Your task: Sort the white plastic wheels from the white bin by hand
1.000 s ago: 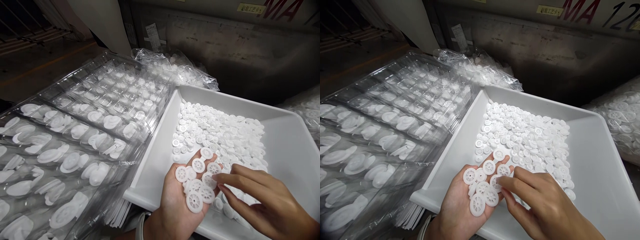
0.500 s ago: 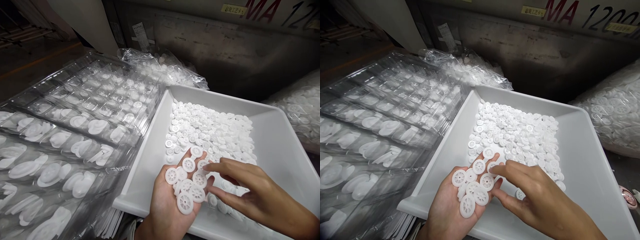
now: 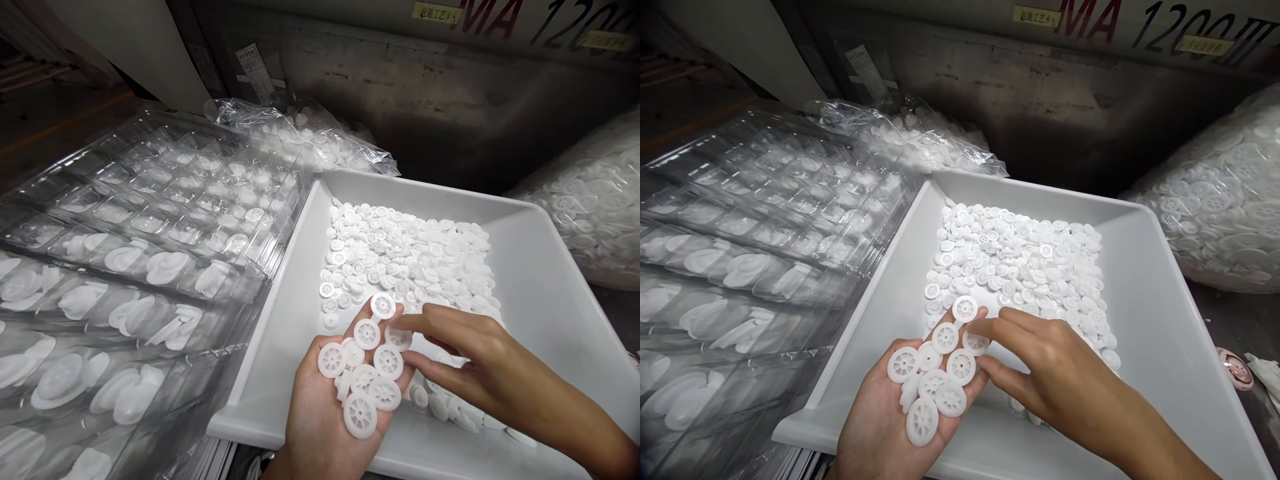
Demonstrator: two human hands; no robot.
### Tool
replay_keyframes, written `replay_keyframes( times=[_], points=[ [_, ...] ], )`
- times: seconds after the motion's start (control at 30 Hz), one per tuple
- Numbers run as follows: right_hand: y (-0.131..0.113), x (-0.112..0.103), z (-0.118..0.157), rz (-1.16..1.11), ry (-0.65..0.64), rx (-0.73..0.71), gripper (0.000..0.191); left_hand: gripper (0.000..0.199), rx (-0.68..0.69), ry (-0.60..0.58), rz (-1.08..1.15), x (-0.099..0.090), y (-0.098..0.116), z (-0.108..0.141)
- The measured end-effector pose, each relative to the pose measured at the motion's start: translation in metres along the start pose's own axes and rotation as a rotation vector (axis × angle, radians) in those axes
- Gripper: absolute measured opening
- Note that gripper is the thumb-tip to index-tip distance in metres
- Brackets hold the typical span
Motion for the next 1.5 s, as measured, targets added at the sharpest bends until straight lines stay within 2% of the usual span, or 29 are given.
replay_keyframes(
  times=[0.2,0.33,0.43,0.5,0.6,0.73,1.03,1.17,1.27,1.5],
  points=[
    [-0.002,0.0,0.0,0.067,0.025,-0.047,0.026,0.041,0.026,0.007,-0.026,0.001,0.001,0.0],
    [-0.004,-0.001,0.001,0.227,0.086,-0.133,0.022,0.041,0.041,-0.068,-0.065,0.004,0.003,0.0],
    [-0.011,0.0,0.003,0.324,0.067,-0.2,0.021,0.042,0.025,-0.071,-0.047,0.002,0.002,0.001],
    [-0.017,0.0,0.004,0.289,0.023,-0.219,0.018,0.043,0.01,-0.062,-0.047,0.001,0.001,0.002],
    [-0.026,0.0,0.007,0.163,-0.04,-0.223,0.015,0.044,-0.005,-0.11,-0.042,0.006,-0.001,0.003],
    [-0.028,0.01,0.007,0.075,-0.094,-0.177,0.019,0.045,0.012,-0.162,-0.019,0.012,0.002,0.003],
    [-0.015,0.025,-0.003,-0.243,-0.101,-0.008,0.021,0.043,0.032,-0.082,-0.021,0.001,0.004,0.002],
    [-0.011,0.022,-0.004,-0.309,-0.068,0.031,0.028,0.043,0.043,-0.13,0.012,0.004,0.005,0.003],
    [-0.009,0.018,-0.005,-0.343,-0.075,0.04,0.026,0.044,0.064,-0.146,0.006,0.006,0.007,0.004],
    [-0.009,0.012,-0.002,-0.302,-0.131,0.04,0.034,0.05,0.103,-0.055,-0.054,0.0,0.009,0.002]
  ],
)
Point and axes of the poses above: each hand's wrist, its own z-axis away from the middle knuckle, its own x-axis out of the palm, y = z × x, the point moved 7 cm from there along -z, towards the middle knuckle, and after that the axes turned 1 degree about -y, right-handed, at the moved point
